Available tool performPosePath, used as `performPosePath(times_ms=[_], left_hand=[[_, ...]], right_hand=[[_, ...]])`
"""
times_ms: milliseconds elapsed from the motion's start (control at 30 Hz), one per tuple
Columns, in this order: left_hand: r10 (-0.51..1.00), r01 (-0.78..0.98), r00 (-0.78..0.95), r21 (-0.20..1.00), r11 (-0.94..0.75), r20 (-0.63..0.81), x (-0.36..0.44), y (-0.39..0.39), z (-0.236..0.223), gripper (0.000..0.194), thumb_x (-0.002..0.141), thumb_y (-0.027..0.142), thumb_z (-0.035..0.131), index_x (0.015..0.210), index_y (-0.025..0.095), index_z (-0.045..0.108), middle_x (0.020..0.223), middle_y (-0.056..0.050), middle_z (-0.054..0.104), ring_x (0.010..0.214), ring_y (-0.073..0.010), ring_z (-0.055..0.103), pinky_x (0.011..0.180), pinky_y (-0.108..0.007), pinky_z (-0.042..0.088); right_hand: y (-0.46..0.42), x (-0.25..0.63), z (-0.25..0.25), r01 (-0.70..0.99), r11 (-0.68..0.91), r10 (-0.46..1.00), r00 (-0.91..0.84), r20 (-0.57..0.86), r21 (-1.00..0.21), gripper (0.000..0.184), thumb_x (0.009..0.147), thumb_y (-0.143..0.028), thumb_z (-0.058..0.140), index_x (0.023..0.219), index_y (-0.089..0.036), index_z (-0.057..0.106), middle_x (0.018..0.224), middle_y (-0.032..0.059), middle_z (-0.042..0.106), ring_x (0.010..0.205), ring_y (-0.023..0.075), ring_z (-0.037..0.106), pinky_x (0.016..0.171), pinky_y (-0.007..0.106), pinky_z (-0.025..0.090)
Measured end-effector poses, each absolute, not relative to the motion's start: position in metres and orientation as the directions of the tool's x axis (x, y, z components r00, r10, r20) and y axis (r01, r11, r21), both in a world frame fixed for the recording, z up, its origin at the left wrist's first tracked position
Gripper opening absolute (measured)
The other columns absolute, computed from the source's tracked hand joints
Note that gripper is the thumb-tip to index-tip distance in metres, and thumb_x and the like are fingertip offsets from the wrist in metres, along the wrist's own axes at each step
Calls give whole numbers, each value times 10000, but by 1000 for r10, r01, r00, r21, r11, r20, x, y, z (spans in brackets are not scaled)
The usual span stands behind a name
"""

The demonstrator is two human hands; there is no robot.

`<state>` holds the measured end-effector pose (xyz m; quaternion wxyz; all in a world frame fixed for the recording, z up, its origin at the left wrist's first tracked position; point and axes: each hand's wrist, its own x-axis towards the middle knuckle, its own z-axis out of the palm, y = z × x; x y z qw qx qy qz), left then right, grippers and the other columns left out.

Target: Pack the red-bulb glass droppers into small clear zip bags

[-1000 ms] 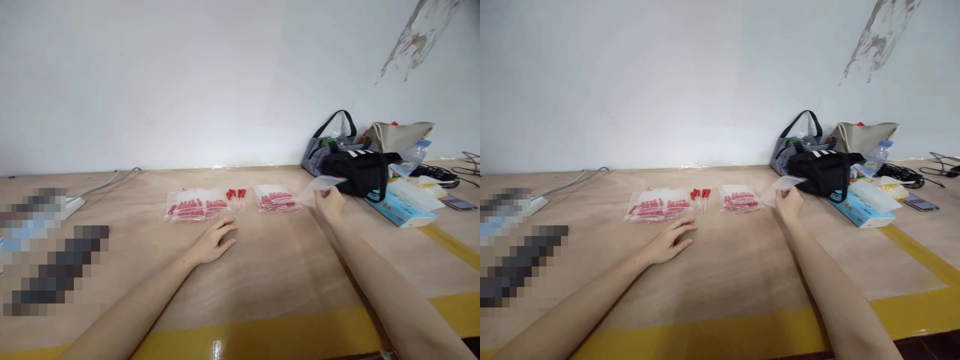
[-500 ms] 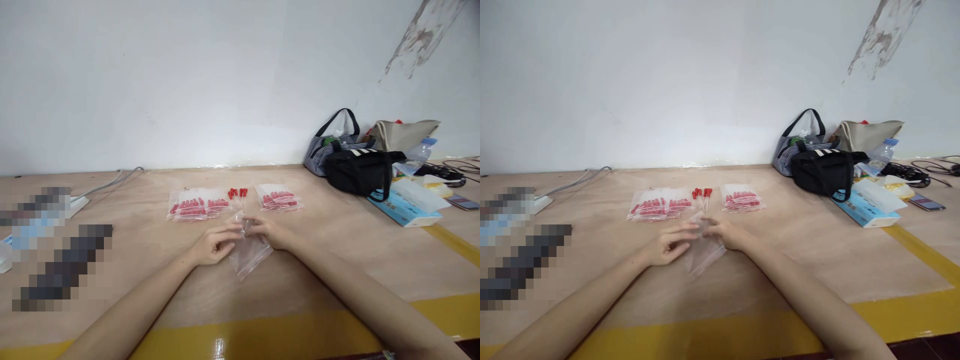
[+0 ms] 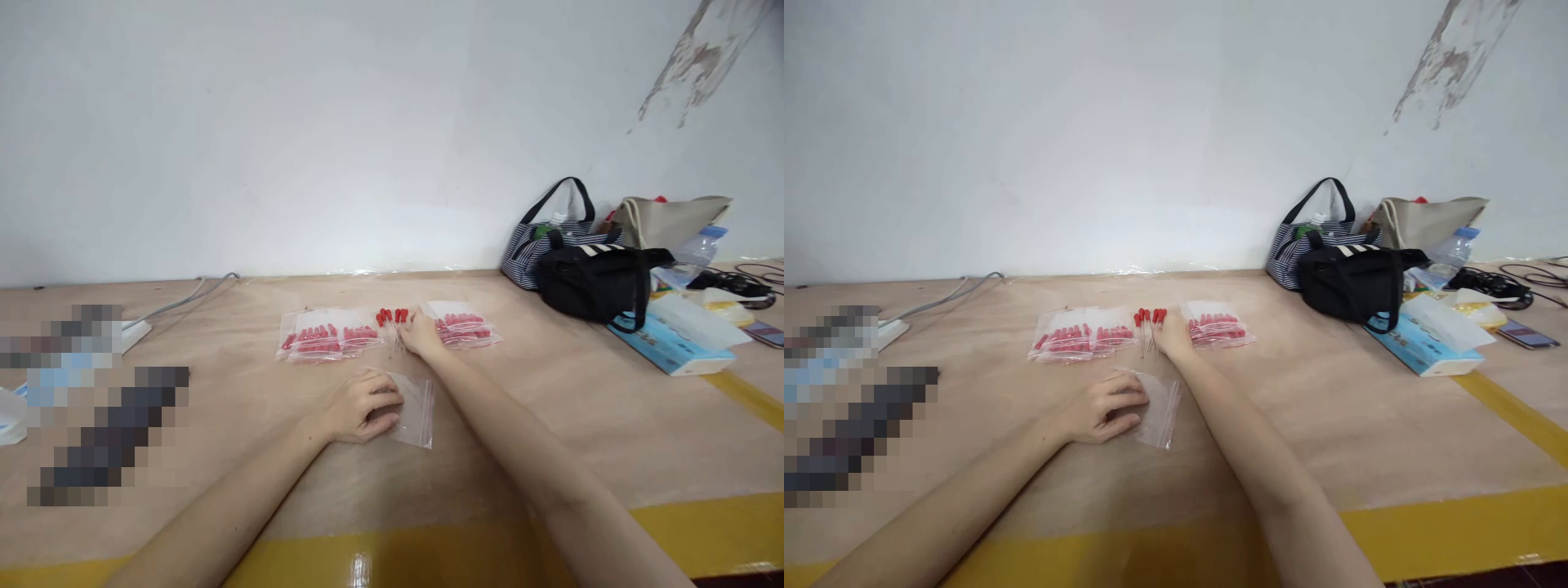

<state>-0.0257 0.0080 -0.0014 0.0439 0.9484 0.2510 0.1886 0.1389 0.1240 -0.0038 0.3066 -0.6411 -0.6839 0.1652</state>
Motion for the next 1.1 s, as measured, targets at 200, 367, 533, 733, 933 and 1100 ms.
performPosePath(times_ms=[200,367,533,733,933,1100], left_hand=[[536,429,786,352,-832,309,-30,12,-4,374,824,344,488,1178,227,520,1225,-74,518,1130,-233,469,979,-413,354],[594,474,761,401,-784,261,-30,13,-7,409,824,355,503,1213,229,493,1273,-76,479,1150,-222,461,973,-393,371],[677,555,691,415,-721,253,-29,14,-12,422,828,383,497,1222,233,484,1291,-74,459,1168,-220,446,979,-401,367],[733,610,632,422,-670,250,-24,8,-10,382,854,367,458,1207,225,500,1288,-74,461,1175,-215,437,981,-398,366],[745,638,627,400,-658,226,-22,7,-6,386,850,345,460,1209,211,501,1292,-79,456,1171,-216,440,977,-391,370],[727,631,643,373,-680,240,-25,10,-8,382,834,406,478,1179,246,525,1246,-55,499,1134,-217,463,960,-398,375]], right_hand=[[125,138,-1,764,88,985,30,170,-640,204,763,-242,526,935,-133,540,875,124,636,825,202,604,683,257,440],[122,150,-2,758,31,992,59,115,-652,299,786,-265,480,1031,-93,487,959,186,607,898,255,588,711,304,442],[121,165,-2,754,-17,996,72,57,-657,350,748,-210,490,1068,-69,463,978,211,587,932,280,574,748,338,439],[90,179,-7,453,135,991,-47,128,-881,620,750,-215,443,1305,-132,178,807,44,591,621,144,589,590,272,478],[43,212,-18,-6,128,992,1,128,-992,689,705,-265,506,1275,-236,121,709,-54,488,417,91,518,383,237,457],[35,221,-29,-131,155,980,149,135,-979,625,644,-275,576,1154,-234,217,694,-81,475,422,95,535,383,251,487]])
